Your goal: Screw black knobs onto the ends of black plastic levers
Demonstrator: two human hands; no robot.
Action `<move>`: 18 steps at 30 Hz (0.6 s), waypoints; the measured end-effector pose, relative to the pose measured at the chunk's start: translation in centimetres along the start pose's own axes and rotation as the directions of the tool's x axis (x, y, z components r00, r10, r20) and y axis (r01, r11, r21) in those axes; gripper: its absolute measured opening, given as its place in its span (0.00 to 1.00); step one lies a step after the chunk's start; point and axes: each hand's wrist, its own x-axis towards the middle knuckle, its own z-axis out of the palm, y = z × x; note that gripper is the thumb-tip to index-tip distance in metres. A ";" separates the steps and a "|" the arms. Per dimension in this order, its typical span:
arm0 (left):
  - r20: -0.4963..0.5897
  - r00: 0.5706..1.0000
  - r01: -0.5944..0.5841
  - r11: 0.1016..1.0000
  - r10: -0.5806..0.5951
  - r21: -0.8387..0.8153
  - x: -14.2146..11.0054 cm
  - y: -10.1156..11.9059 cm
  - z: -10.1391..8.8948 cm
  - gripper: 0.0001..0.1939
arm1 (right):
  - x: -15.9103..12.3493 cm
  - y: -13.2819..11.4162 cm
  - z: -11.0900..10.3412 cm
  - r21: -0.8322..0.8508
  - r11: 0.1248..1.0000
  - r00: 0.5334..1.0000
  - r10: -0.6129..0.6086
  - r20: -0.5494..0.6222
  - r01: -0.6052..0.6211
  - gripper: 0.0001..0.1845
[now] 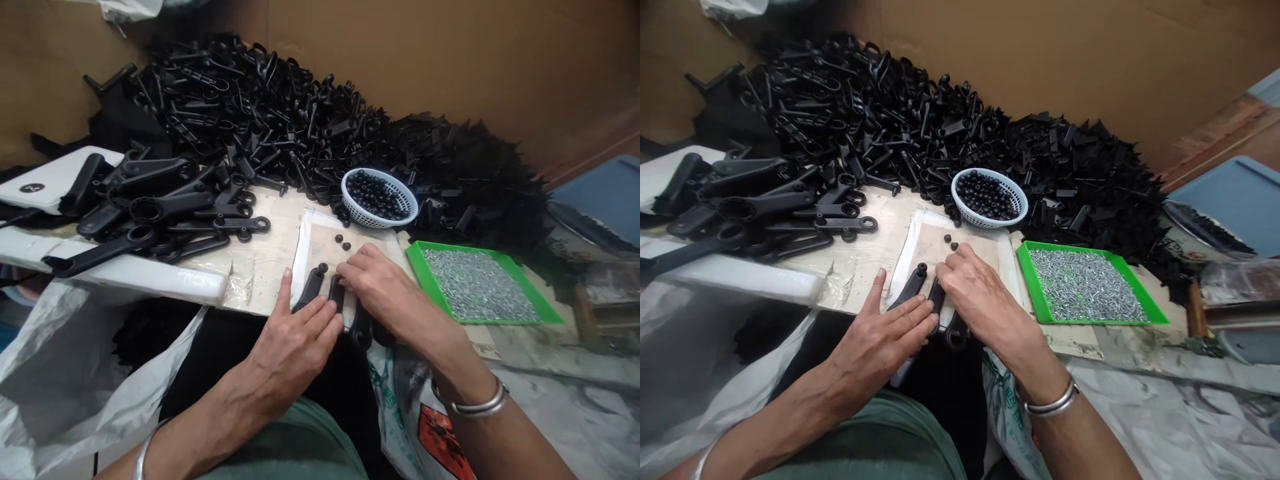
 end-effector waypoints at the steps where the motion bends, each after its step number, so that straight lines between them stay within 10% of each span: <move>1: -0.002 1.000 -0.004 1.000 0.004 0.003 0.0 0.0 0.0 0.13 | -0.1 0.2 0.1 0.017 1.000 1.000 -0.001 -0.013 0.001 0.07; 6: -0.015 1.000 -0.020 1.000 0.020 0.012 -0.1 -0.1 -0.1 0.11 | -2.2 2.0 -0.3 0.155 0.981 0.953 0.153 -0.263 -0.115 0.19; 15: 0.040 0.994 -0.105 0.992 0.103 0.064 0.1 0.1 0.0 0.11 | -13.8 3.7 -0.2 0.376 0.799 0.610 0.601 -0.516 -0.470 0.11; 18: 0.043 0.987 -0.154 0.987 0.152 0.048 0.8 0.8 0.9 0.12 | -16.2 3.8 0.9 0.376 0.773 0.582 0.633 -0.510 -0.511 0.10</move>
